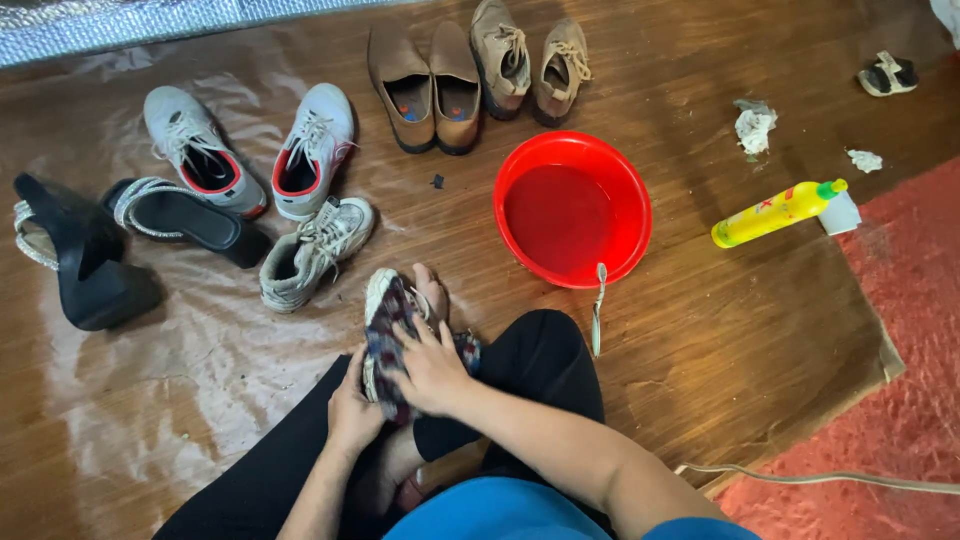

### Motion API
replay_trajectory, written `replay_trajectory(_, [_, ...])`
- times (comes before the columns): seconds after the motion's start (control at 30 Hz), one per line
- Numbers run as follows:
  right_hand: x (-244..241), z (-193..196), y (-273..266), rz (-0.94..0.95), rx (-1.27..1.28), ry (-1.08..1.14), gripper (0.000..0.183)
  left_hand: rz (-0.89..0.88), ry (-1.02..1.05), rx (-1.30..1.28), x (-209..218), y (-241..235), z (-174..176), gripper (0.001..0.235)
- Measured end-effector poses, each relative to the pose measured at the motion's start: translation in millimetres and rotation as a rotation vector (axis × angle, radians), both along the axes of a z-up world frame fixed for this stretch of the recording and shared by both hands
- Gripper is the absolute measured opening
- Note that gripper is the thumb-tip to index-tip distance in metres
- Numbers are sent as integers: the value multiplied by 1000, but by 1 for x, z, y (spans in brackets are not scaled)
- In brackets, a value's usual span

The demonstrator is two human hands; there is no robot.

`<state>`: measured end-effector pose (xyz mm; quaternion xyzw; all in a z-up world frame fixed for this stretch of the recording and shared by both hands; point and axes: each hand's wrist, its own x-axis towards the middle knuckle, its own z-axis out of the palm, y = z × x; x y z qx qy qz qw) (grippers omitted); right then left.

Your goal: The person sits on the floor and wipes a pair of white sneakers with a cloth, then switches to wiping a pair of brown loafers. A red bowl of water and a bottle of cleaning liquid are nearby.

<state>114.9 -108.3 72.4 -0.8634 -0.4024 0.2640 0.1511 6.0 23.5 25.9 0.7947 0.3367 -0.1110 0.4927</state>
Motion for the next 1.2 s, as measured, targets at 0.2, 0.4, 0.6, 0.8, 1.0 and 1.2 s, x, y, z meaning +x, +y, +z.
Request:
replay_trajectory(0.2, [53,0,53,-106,-165,35,61,-8,36,35,6,-5,24,110])
replay_trajectory(0.4, [35,-51,34,-92,-23,-237,52,-26,-32,17,4,-8,41,108])
replay_trajectory(0.6, [-16,-41,-26,12,186,-230,37,-125,-40,19,5,-7,30,100])
replay_trajectory(0.8, [40,-33,21,-37,-22,-193,51,-119,-130,33,3,-4,2,100])
replay_trajectory(1.0, [100,-91,53,-145,-276,-68,70,-97,-84,-37,1,-3,34,102])
replay_trajectory(1.2, [16,-17,-14,-91,21,-32,53,-101,-117,-40,3,0,17,100])
